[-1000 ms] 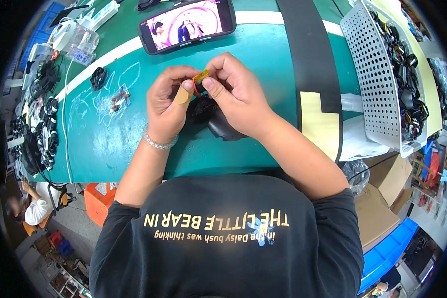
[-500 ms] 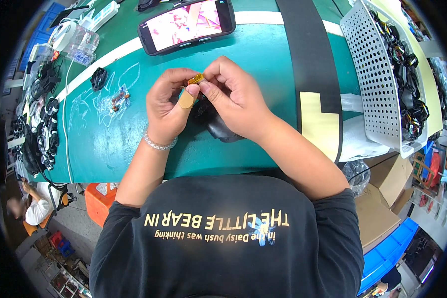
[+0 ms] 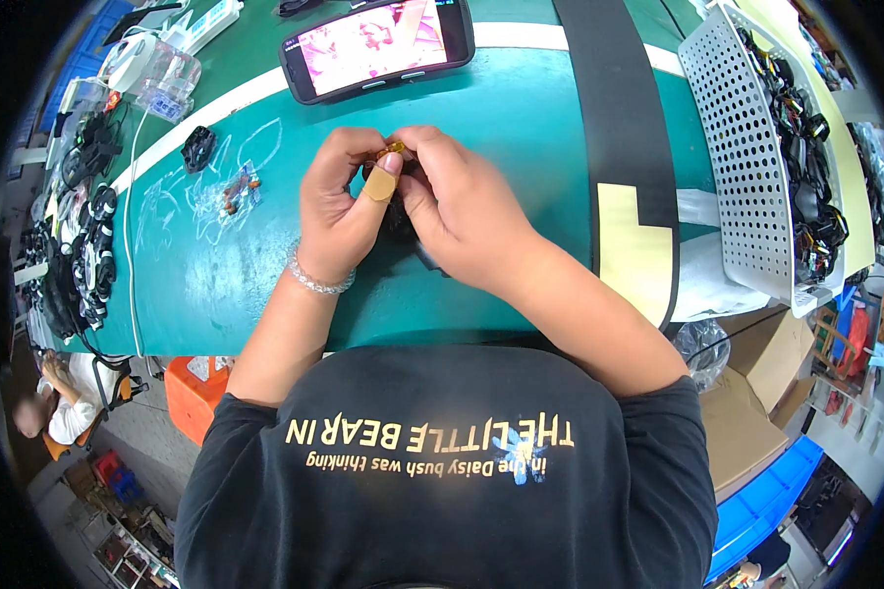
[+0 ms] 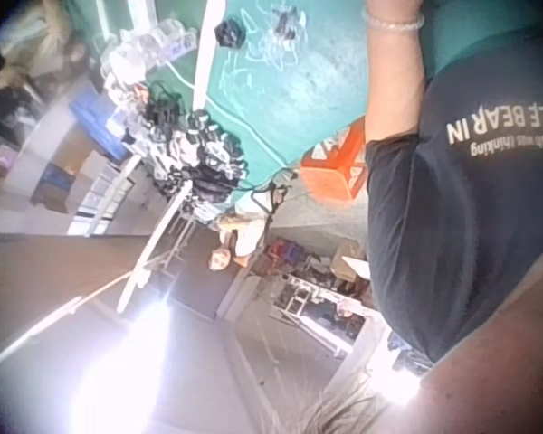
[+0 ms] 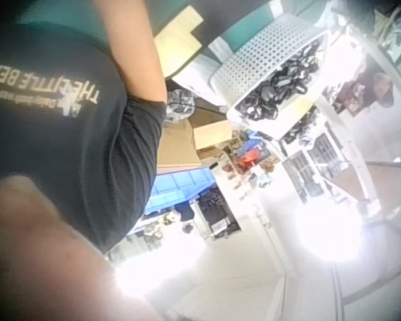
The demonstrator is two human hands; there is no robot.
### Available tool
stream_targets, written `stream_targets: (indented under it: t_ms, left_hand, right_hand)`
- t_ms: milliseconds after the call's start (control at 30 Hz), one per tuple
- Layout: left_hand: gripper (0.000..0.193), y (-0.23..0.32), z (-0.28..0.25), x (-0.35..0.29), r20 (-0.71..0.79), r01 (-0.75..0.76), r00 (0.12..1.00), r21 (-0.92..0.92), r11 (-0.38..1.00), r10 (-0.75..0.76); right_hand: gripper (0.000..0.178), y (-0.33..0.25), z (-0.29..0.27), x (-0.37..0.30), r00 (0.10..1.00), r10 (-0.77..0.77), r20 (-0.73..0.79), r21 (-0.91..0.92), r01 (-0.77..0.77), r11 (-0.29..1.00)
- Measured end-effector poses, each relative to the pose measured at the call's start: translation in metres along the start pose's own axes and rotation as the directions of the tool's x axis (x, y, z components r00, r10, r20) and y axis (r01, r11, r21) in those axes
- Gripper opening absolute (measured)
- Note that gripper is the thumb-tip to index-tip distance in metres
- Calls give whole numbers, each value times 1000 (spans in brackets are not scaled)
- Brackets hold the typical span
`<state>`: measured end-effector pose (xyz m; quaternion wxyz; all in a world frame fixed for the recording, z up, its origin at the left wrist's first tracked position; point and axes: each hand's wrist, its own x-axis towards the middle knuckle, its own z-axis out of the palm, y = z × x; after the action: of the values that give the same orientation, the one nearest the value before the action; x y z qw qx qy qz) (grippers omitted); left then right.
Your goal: The person assembles small electronic devices at a workbench. They open device casings, insert batteries, connect wires, and secure components with tape. The person handles multiple units one at a time, placing finished items into a white basket.
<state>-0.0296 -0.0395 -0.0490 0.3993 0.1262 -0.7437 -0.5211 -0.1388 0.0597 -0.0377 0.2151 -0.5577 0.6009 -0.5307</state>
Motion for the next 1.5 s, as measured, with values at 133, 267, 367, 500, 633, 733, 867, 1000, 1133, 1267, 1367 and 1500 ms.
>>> stream_targets:
  t_ms: [133, 267, 367, 500, 633, 733, 867, 1000, 1133, 1267, 1367, 1500]
  left_hand:
    - [7, 3, 2, 0, -8, 11, 1000, -8, 1000, -11]
    - [7, 3, 1, 0, 39, 17, 999, 53, 998, -19]
    - [8, 2, 0, -1, 45, 13, 999, 80, 997, -17]
    - [11, 2, 1, 0, 12, 65, 998, 74, 995, -66]
    - [30, -6, 2, 0, 38, 104, 994, 69, 992, -107]
    - [47, -3, 3, -1, 111, 214, 967, 140, 967, -230]
    - [48, 4, 0, -2, 263, 171, 932, 283, 944, -247]
    - [37, 4, 3, -5, 213, 170, 950, 258, 951, -227]
    - [31, 7, 9, -6, 113, 254, 957, 130, 958, -269]
    - [30, 0, 13, -10, 62, 313, 949, -43, 949, -310]
    - [31, -6, 14, -13, -3, 312, 949, -147, 939, -316]
    - [31, -5, 14, -12, -32, 242, 968, -162, 957, -251]
  right_hand:
    - [32, -12, -1, 1, 1000, 4, 14, -128, -2, 992]
    - [30, 0, 0, 0, 999, -45, -15, -134, 43, 990]
    - [26, 2, 0, 1, 998, -53, -17, -141, 50, 989]
    - [18, 8, 1, 3, 997, -52, -54, -104, 46, 993]
    - [13, 14, 0, 5, 993, 24, -119, -25, -27, 999]
    - [14, 18, -4, 7, 973, 133, -187, 147, -106, 983]
    - [16, 27, -4, 7, 958, 123, -258, 257, -54, 965]
    - [13, 22, -3, 6, 950, -17, -313, 130, 61, 990]
    - [10, 17, -3, 7, 939, -216, -268, -59, 208, 976]
    - [11, 14, -4, 10, 923, -307, -234, -126, 284, 950]
    - [12, 9, -12, 11, 928, -333, -166, -191, 301, 934]
    - [11, 13, -10, 10, 938, -231, -258, -153, 196, 968]
